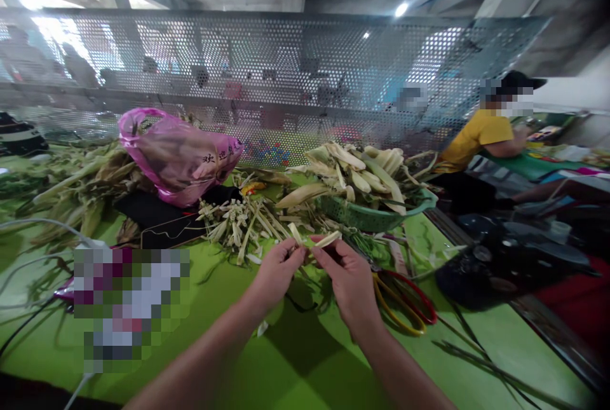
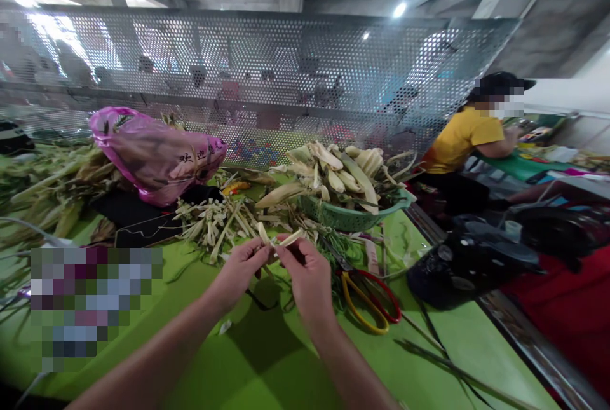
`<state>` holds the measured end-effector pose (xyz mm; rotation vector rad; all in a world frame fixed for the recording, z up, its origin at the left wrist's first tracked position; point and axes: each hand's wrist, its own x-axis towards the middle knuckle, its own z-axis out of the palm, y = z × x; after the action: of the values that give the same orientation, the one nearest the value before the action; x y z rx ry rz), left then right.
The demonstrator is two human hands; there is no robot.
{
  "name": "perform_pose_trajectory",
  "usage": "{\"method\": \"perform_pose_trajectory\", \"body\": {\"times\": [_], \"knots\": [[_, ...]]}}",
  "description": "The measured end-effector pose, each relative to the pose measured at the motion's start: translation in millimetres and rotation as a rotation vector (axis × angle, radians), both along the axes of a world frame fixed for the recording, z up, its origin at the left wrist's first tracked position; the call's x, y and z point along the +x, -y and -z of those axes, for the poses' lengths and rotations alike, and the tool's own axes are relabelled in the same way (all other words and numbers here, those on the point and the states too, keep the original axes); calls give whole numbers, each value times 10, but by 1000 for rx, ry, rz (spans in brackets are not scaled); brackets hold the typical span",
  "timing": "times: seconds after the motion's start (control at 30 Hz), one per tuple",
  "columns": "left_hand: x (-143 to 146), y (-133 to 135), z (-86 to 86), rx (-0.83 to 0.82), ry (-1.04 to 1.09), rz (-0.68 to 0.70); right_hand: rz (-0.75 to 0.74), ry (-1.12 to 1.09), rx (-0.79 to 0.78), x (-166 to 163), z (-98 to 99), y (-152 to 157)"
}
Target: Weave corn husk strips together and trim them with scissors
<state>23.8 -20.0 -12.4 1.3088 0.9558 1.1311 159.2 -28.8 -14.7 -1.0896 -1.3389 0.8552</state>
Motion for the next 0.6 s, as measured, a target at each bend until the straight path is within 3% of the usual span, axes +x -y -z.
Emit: {"method": "perform_pose_trajectory", "body": {"times": [0.07, 0.17, 0.23, 0.37, 0.6], "knots": [[1, -26, 21, -75, 21, 40, -14, 123, 135, 19, -55, 22], [-6, -53, 41, -72, 79, 105, -160, 231, 244, 43, -104, 34], [-22, -57, 30, -60, 46, 119, -188, 227, 203, 61, -100, 23], [-71, -41, -29, -93, -91, 110, -106, 192, 119, 109, -77, -16], [-135, -49, -29, -92, -23, 123, -121, 386, 186, 158, -217, -13]]}}
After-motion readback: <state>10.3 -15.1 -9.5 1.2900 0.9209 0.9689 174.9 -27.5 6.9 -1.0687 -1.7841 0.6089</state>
